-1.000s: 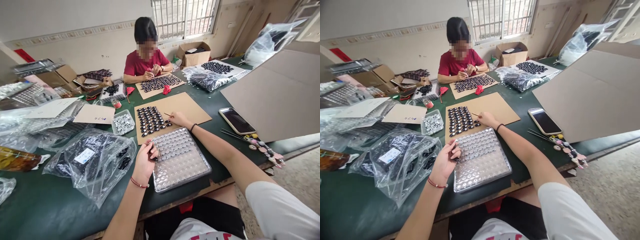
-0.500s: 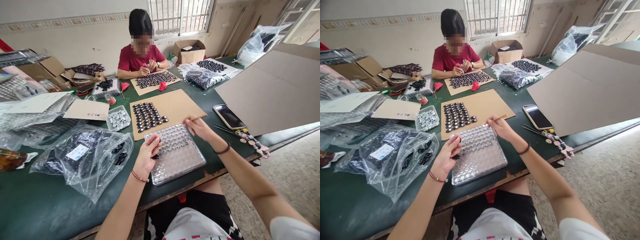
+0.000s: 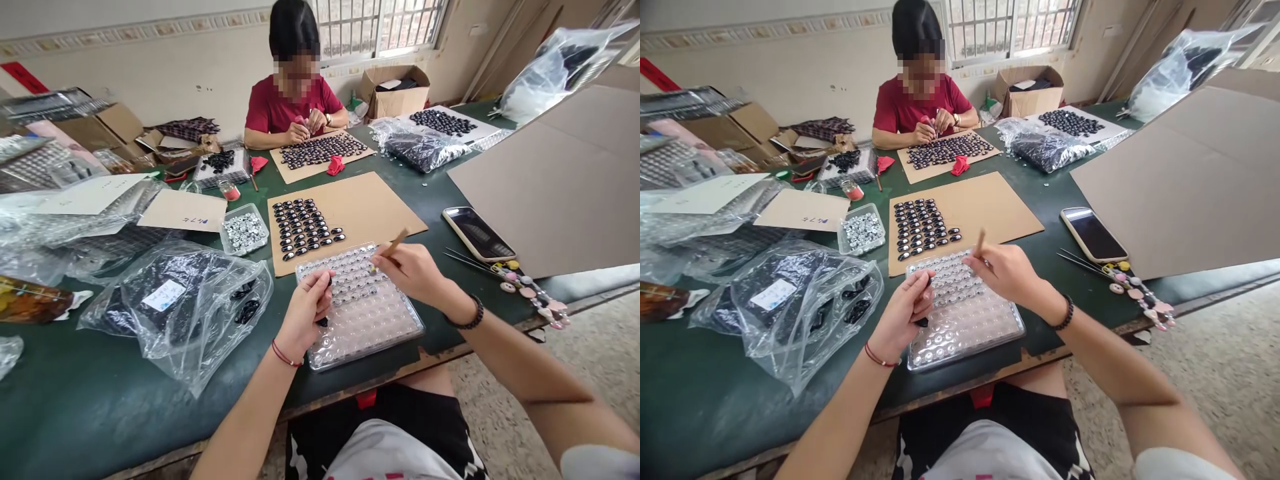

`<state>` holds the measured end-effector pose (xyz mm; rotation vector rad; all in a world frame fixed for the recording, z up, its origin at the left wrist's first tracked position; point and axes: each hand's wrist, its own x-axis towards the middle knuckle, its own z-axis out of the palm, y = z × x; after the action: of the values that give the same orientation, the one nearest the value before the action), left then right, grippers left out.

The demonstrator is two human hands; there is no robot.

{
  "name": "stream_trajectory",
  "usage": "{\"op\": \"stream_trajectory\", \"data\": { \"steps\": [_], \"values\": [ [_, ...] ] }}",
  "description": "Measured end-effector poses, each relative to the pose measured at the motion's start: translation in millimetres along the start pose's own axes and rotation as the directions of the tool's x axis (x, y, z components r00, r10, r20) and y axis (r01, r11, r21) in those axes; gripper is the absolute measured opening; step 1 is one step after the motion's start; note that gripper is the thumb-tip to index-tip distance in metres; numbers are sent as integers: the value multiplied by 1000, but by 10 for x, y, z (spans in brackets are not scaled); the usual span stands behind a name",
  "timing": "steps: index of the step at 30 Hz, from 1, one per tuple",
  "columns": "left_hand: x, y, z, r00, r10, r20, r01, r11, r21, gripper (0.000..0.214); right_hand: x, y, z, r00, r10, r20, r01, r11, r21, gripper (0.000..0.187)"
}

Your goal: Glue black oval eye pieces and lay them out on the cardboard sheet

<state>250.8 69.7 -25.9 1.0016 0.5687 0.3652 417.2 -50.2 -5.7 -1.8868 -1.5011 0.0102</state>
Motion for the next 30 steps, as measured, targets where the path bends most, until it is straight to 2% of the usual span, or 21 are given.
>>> {"op": "stream_trajectory", "data": {
  "steps": [2,3,5,8,10,12,17,19,22,26,30],
  "values": [
    [-2,-12,-8,995,98,-32,-89,976,199,29,120,-51,55,997,-78,-3,78,996,39,34],
    [-5,-13,-14,985,165,-53,-140,936,323,33,151,-62,111,994,-110,-12,111,992,62,33],
    [-16,-8,-25,947,316,-63,-226,791,568,35,148,-56,251,984,-173,-47,177,977,116,32],
    [-38,-10,-25,885,462,56,-317,511,799,23,44,-11,411,970,-235,-63,243,953,183,28],
    [-42,-26,-15,875,453,168,-365,393,844,25,-22,7,440,968,-247,-40,249,946,208,25],
    [-33,-47,-6,886,399,237,-385,347,855,27,-54,4,427,964,-266,-17,264,942,210,23],
    [7,-59,-11,917,297,265,-345,263,901,26,-56,-24,412,924,-372,-92,382,913,145,19],
    [14,-51,-11,930,278,241,-314,258,914,27,-59,-19,426,919,-374,-123,389,910,140,17],
    [18,-38,-5,941,277,195,-280,314,907,25,-61,0,440,918,-351,-187,380,911,160,16],
    [35,11,-42,942,326,81,-231,454,860,26,-51,19,433,927,-282,-246,334,920,204,13],
    [49,77,-85,929,362,-80,-174,616,769,31,-54,26,420,952,-95,-291,185,937,298,17]
  ]
}}
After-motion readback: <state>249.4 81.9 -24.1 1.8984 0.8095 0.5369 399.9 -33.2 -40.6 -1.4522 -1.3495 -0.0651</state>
